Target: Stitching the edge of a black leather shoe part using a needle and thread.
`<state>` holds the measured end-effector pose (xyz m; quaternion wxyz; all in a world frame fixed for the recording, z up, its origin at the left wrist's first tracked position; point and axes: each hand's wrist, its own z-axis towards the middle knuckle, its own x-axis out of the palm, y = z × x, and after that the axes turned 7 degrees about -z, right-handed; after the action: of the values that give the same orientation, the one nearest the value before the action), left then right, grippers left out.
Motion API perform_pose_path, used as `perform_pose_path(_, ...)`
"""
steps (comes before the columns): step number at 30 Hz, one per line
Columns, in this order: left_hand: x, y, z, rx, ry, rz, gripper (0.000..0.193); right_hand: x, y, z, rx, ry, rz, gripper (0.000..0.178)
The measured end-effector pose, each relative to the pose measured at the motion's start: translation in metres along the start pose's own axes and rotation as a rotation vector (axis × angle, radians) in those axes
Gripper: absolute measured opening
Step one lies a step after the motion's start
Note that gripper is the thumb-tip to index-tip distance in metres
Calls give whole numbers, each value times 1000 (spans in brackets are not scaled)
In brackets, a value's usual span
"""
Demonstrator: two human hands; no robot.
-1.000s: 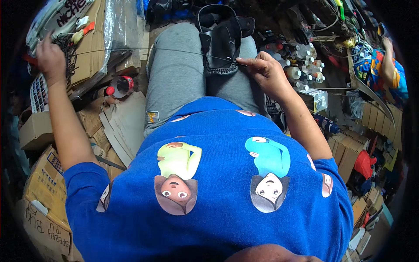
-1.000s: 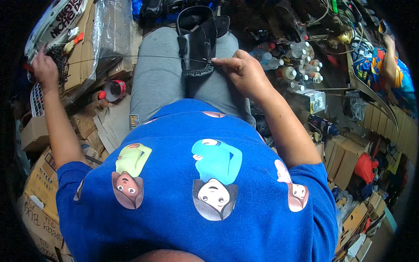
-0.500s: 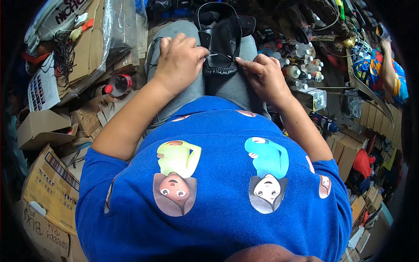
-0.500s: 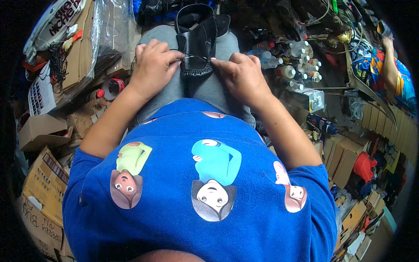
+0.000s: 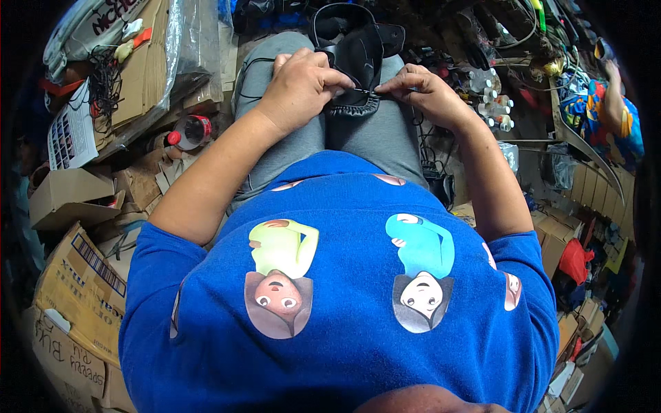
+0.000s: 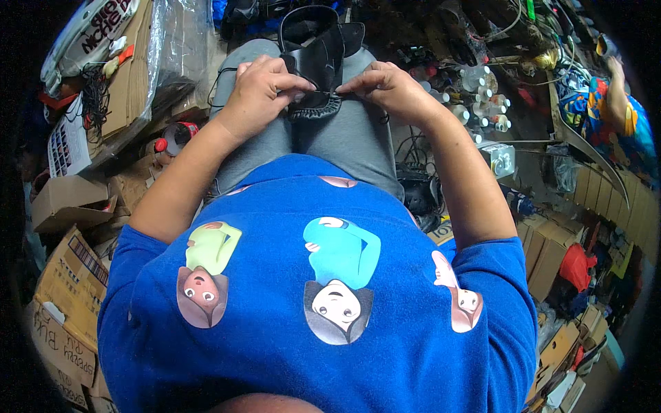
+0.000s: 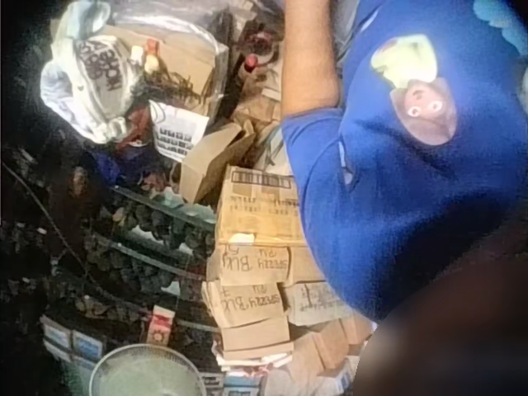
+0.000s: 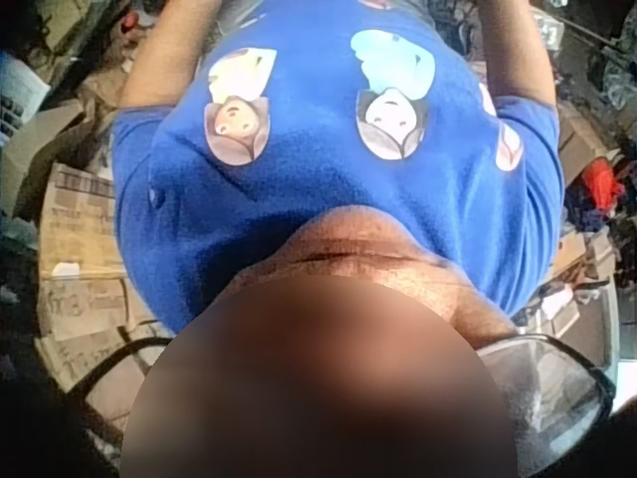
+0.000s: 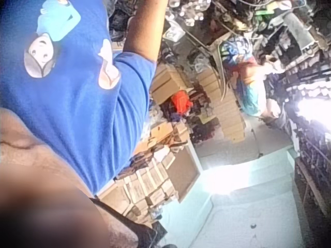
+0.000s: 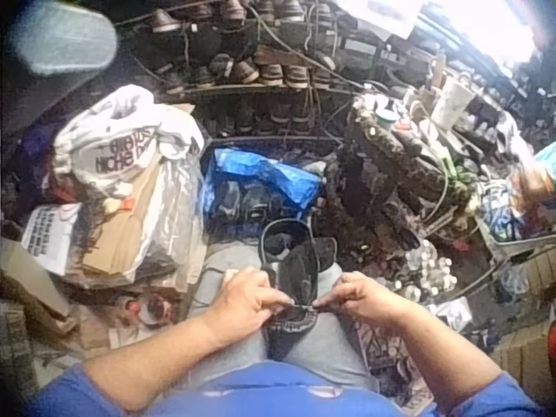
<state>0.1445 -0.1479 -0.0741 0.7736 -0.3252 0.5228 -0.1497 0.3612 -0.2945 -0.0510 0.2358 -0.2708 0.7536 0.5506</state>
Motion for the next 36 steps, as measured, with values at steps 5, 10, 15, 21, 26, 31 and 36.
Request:
perform_pose_path(5, 0, 1, -1, -5, 9, 8, 21, 1, -2, 2, 1, 25, 0, 28)
perform_pose_path(10, 1, 2, -2, 3, 12, 11, 20, 1, -5, 1, -7, 31, -10, 28)
perform_pose_path(15, 3, 3, -2, 3, 13, 10, 20, 2, -5, 0, 28, 45, 30, 28)
perform_pose_path(21, 3, 0, -1, 5, 13, 24, 17, 2, -6, 1, 11, 33, 29, 28)
perform_pose_path(26, 5, 0, 17, -20, 153, -20, 15, 2, -9, 6, -73, 54, 27, 29)
perform_pose_path(31, -32, -28, 18, 60, 147, -288, 25, 5, -9, 6, -108, 14, 14, 29)
perform_pose_path(36, -90, -137, 10, 152, 731, -2010, 82, 1, -6, 5, -68, 66, 116, 30)
